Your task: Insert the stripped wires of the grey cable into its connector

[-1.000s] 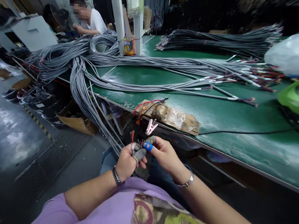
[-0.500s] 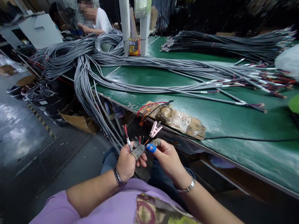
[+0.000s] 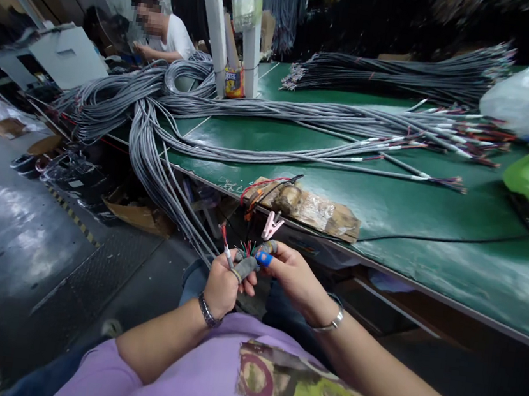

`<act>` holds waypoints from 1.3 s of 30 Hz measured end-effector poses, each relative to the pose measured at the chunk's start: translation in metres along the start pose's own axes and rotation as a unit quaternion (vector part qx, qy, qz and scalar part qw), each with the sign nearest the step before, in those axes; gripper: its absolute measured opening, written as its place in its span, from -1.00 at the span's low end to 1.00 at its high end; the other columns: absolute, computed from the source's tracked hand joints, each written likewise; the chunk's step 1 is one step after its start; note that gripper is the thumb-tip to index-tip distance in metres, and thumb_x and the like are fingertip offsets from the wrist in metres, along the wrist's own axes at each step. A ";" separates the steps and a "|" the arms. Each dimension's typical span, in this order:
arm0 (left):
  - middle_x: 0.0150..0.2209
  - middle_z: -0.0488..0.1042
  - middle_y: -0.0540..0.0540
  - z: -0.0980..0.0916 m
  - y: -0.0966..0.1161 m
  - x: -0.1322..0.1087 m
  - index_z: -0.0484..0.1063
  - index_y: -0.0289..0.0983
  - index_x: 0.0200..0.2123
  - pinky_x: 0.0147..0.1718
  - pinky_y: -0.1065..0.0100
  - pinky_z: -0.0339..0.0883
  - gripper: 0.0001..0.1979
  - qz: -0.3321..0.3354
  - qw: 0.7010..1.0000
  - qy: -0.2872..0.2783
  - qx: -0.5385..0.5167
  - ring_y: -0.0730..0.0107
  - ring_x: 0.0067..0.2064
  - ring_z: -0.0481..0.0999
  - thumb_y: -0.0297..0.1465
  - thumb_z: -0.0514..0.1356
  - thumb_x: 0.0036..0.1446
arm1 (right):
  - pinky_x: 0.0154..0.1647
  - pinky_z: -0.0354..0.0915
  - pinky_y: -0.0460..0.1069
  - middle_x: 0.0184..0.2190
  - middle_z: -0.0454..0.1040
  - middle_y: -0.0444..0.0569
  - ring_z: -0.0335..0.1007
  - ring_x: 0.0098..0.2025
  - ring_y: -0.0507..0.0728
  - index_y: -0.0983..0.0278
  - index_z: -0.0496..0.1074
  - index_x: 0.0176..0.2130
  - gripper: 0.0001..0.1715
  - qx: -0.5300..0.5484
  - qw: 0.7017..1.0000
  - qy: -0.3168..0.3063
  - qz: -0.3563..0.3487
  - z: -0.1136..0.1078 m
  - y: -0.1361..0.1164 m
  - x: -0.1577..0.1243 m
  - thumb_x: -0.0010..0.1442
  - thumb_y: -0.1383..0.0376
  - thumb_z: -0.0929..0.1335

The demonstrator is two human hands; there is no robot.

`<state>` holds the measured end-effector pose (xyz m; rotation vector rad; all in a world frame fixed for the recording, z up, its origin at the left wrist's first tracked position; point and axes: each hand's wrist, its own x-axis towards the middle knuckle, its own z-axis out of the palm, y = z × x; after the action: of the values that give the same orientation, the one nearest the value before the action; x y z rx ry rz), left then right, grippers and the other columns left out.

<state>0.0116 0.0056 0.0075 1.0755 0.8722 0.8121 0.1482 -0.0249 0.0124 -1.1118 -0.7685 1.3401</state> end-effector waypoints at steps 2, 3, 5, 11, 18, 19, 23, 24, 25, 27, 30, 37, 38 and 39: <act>-0.67 0.40 0.03 -0.001 -0.001 0.000 0.31 -0.31 -0.58 -0.76 0.55 -0.04 -0.71 0.004 1.000 0.006 0.002 0.60 -0.73 0.33 -0.24 0.24 -0.01 | -0.43 0.16 -0.09 -0.54 0.38 -0.15 0.21 -0.48 -0.02 0.30 0.43 -0.48 -0.71 -0.008 1.000 0.015 -0.012 0.002 -0.001 -0.002 -0.10 0.16 0.50; -0.67 0.41 0.03 -0.001 -0.001 0.001 0.31 -0.31 -0.58 -0.76 0.55 -0.04 -0.71 0.007 1.000 0.010 0.003 0.60 -0.73 0.33 -0.24 0.24 0.00 | -0.43 0.16 -0.09 -0.54 0.38 -0.15 0.21 -0.48 -0.01 0.30 0.43 -0.48 -0.72 -0.006 1.000 0.027 -0.014 0.002 0.000 -0.002 -0.10 0.17 0.49; -0.67 0.41 0.03 -0.002 -0.002 0.001 0.31 -0.31 -0.58 -0.76 0.55 -0.04 -0.71 0.014 1.000 0.016 0.003 0.61 -0.73 0.33 -0.24 0.23 0.01 | -0.44 0.16 -0.09 -0.54 0.37 -0.15 0.19 -0.49 -0.02 0.29 0.42 -0.49 -0.73 0.007 0.999 0.048 -0.011 0.000 0.002 -0.003 -0.09 0.18 0.49; -0.68 0.40 0.03 -0.001 -0.001 0.001 0.31 -0.31 -0.58 -0.77 0.55 -0.05 -0.70 0.004 1.000 0.004 0.009 0.60 -0.74 0.33 -0.22 0.23 0.01 | -0.44 0.16 -0.08 -0.55 0.35 -0.19 0.17 -0.52 -0.04 0.27 0.43 -0.44 -0.73 0.049 0.998 0.015 0.027 -0.005 0.004 -0.001 -0.07 0.16 0.48; -0.69 0.40 0.03 -0.001 0.000 0.003 0.30 -0.31 -0.58 -0.78 0.54 -0.06 -0.68 -0.014 1.000 -0.007 0.012 0.58 -0.75 0.32 -0.20 0.25 -0.02 | -0.42 0.14 -0.07 -0.53 0.39 -0.16 0.22 -0.48 -0.02 0.30 0.43 -0.46 -0.70 0.018 1.000 -0.009 0.009 -0.006 0.003 0.001 -0.12 0.15 0.51; -0.69 0.40 0.03 -0.001 0.000 0.003 0.30 -0.31 -0.58 -0.78 0.54 -0.06 -0.68 -0.017 1.000 -0.006 0.010 0.58 -0.75 0.32 -0.20 0.26 -0.03 | -0.42 0.13 -0.08 -0.53 0.39 -0.16 0.21 -0.48 -0.02 0.30 0.43 -0.47 -0.70 0.017 1.000 -0.012 0.006 -0.006 0.004 0.001 -0.13 0.16 0.51; -0.68 0.41 0.02 -0.004 0.001 0.005 0.30 -0.31 -0.58 -0.79 0.54 -0.07 -0.68 -0.026 1.000 -0.007 -0.001 0.58 -0.75 0.32 -0.20 0.26 -0.04 | -0.42 0.14 -0.08 -0.50 0.41 -0.15 0.22 -0.47 -0.01 0.29 0.45 -0.43 -0.71 0.024 1.000 -0.016 -0.001 -0.007 0.008 0.000 -0.10 0.16 0.50; -0.68 0.41 0.03 -0.004 0.001 0.005 0.30 -0.31 -0.58 -0.79 0.54 -0.07 -0.68 -0.030 0.999 -0.010 -0.003 0.58 -0.75 0.32 -0.20 0.26 -0.04 | -0.42 0.14 -0.08 -0.49 0.42 -0.15 0.23 -0.46 -0.01 0.28 0.45 -0.41 -0.72 0.026 1.000 -0.017 -0.001 -0.007 0.008 0.000 -0.09 0.16 0.50; -0.69 0.40 0.03 -0.004 0.001 0.004 0.30 -0.31 -0.58 -0.79 0.54 -0.07 -0.68 -0.035 0.999 -0.013 -0.005 0.58 -0.76 0.32 -0.20 0.27 -0.05 | -0.41 0.15 -0.08 -0.48 0.42 -0.15 0.24 -0.46 -0.01 0.28 0.46 -0.40 -0.72 0.026 1.000 -0.017 -0.002 -0.007 0.008 0.000 -0.08 0.16 0.50; -0.69 0.40 0.03 -0.005 0.002 0.004 0.31 -0.31 -0.57 -0.80 0.54 -0.07 -0.69 -0.043 0.999 -0.017 -0.007 0.57 -0.76 0.32 -0.20 0.27 -0.07 | -0.40 0.15 -0.07 -0.48 0.43 -0.15 0.24 -0.45 0.00 0.28 0.46 -0.40 -0.73 0.020 1.000 -0.021 -0.008 -0.007 0.006 0.000 -0.08 0.17 0.49; -0.70 0.40 0.03 -0.005 0.003 0.003 0.33 -0.32 -0.57 -0.80 0.55 -0.08 -0.71 -0.051 0.998 -0.023 -0.010 0.57 -0.77 0.32 -0.22 0.28 -0.09 | -0.35 0.17 -0.05 -0.50 0.43 -0.15 0.25 -0.45 0.00 0.29 0.46 -0.43 -0.75 0.014 0.999 -0.029 -0.025 -0.007 0.003 0.000 -0.07 0.18 0.49; -0.70 0.40 0.02 -0.009 0.002 0.006 0.39 -0.34 -0.53 -0.81 0.54 -0.04 -0.73 -0.047 0.996 -0.052 -0.058 0.56 -0.76 0.30 -0.22 0.28 -0.09 | -0.39 0.18 -0.05 -0.54 0.42 -0.15 0.25 -0.49 0.00 0.29 0.44 -0.47 -0.76 0.120 0.991 -0.038 0.047 -0.001 0.013 0.000 -0.11 0.21 0.50; -0.70 0.40 0.01 -0.010 0.002 0.006 0.39 -0.34 -0.53 -0.81 0.53 -0.02 -0.72 -0.051 0.995 -0.058 -0.061 0.56 -0.76 0.29 -0.22 0.29 -0.10 | -0.40 0.18 -0.05 -0.56 0.41 -0.15 0.25 -0.51 0.00 0.28 0.43 -0.48 -0.75 0.145 0.986 -0.044 0.063 0.000 0.015 0.000 -0.11 0.21 0.50; -0.70 0.40 0.01 -0.010 0.002 0.006 0.40 -0.35 -0.54 -0.81 0.52 0.00 -0.71 -0.059 0.994 -0.066 -0.060 0.56 -0.76 0.29 -0.21 0.29 -0.11 | -0.42 0.18 -0.06 -0.56 0.40 -0.16 0.24 -0.52 -0.01 0.28 0.43 -0.47 -0.75 0.164 0.983 -0.048 0.073 0.002 0.015 0.000 -0.11 0.21 0.50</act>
<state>0.0050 0.0156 0.0059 0.9511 0.7584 0.6791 0.1411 -0.0264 -0.0011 -0.8574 -0.5185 1.5882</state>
